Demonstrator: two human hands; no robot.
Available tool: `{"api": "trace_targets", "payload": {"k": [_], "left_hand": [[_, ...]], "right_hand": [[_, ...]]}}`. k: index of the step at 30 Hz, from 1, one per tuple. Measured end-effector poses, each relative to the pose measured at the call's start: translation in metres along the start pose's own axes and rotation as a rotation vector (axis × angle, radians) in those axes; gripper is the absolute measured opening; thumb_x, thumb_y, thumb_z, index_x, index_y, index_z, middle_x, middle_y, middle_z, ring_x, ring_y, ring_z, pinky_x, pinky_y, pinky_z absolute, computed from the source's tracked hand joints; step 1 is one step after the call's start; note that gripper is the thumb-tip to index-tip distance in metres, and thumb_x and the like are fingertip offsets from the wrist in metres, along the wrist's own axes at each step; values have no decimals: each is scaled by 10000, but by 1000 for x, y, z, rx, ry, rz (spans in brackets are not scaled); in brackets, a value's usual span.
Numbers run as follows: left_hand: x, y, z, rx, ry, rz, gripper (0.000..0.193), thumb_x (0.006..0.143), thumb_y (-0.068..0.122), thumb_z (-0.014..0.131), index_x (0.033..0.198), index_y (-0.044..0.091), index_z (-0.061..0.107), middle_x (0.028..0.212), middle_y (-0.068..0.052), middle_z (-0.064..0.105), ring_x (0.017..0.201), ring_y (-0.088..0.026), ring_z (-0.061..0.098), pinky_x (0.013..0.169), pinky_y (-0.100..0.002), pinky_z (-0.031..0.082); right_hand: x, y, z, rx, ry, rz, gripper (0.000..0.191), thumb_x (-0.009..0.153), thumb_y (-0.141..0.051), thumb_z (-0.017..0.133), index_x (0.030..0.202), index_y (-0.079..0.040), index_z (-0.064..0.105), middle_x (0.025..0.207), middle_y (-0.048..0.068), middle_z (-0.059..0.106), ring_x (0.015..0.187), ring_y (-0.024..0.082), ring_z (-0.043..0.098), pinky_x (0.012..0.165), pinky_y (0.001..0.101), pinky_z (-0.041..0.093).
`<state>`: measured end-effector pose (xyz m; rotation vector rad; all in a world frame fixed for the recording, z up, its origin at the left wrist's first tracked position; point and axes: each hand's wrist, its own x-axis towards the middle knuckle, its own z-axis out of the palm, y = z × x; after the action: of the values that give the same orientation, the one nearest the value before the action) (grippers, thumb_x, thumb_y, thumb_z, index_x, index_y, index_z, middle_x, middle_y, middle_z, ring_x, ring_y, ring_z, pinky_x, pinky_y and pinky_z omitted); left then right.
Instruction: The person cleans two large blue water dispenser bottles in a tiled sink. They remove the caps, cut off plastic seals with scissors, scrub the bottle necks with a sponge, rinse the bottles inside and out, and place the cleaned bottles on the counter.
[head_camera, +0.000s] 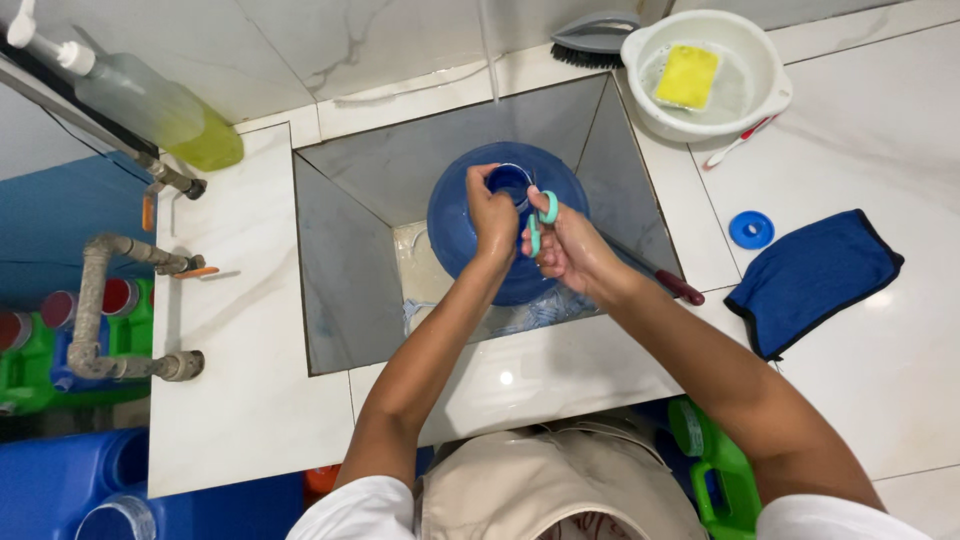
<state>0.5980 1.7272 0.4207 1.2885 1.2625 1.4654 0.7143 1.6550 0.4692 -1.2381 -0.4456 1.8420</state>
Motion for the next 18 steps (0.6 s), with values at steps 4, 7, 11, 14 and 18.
{"api": "trace_targets", "payload": {"k": [4, 7, 11, 14, 18], "left_hand": [[1, -9, 2, 101, 31, 297, 433, 689, -140, 450, 1041, 20, 646, 1113, -166, 603, 1110, -285, 582, 1015, -354, 461], [29, -18, -8, 55, -19, 146, 394, 745, -135, 421, 1045, 12, 630, 1097, -148, 628, 1085, -256, 595, 1011, -332, 458], [60, -26, -12, -28, -101, -95, 374, 766, -128, 404, 1029, 12, 630, 1040, -128, 670, 1005, -225, 622, 913, -319, 494], [64, -23, -8, -32, -101, -107, 350, 788, -124, 404, 1023, 8, 627, 995, -129, 671, 947, -218, 631, 874, -315, 515], [59, -13, -6, -69, -116, -149, 359, 766, -129, 402, 1019, 5, 618, 977, -127, 668, 918, -216, 630, 842, -322, 523]], "right_hand": [[9, -5, -37, 98, 3, -53, 555, 905, -605, 730, 721, -104, 579, 559, -8, 536, 357, 33, 379, 286, 193, 262], [5, -13, -59, 0, 89, -69, 425, 888, -491, 739, 845, -83, 629, 676, 19, 642, 453, 40, 484, 383, 180, 379], [23, -19, -47, -263, 177, -500, 390, 824, -177, 804, 1111, -91, 554, 1034, 32, 681, 844, 71, 653, 745, 211, 547], [51, -16, -25, -270, 75, -683, 450, 833, -75, 804, 1168, -88, 504, 1166, 39, 651, 994, 80, 659, 868, 234, 547], [76, -7, -9, -148, 47, -739, 373, 851, -22, 783, 1122, -62, 529, 1126, 49, 672, 978, 106, 678, 869, 228, 545]]}}
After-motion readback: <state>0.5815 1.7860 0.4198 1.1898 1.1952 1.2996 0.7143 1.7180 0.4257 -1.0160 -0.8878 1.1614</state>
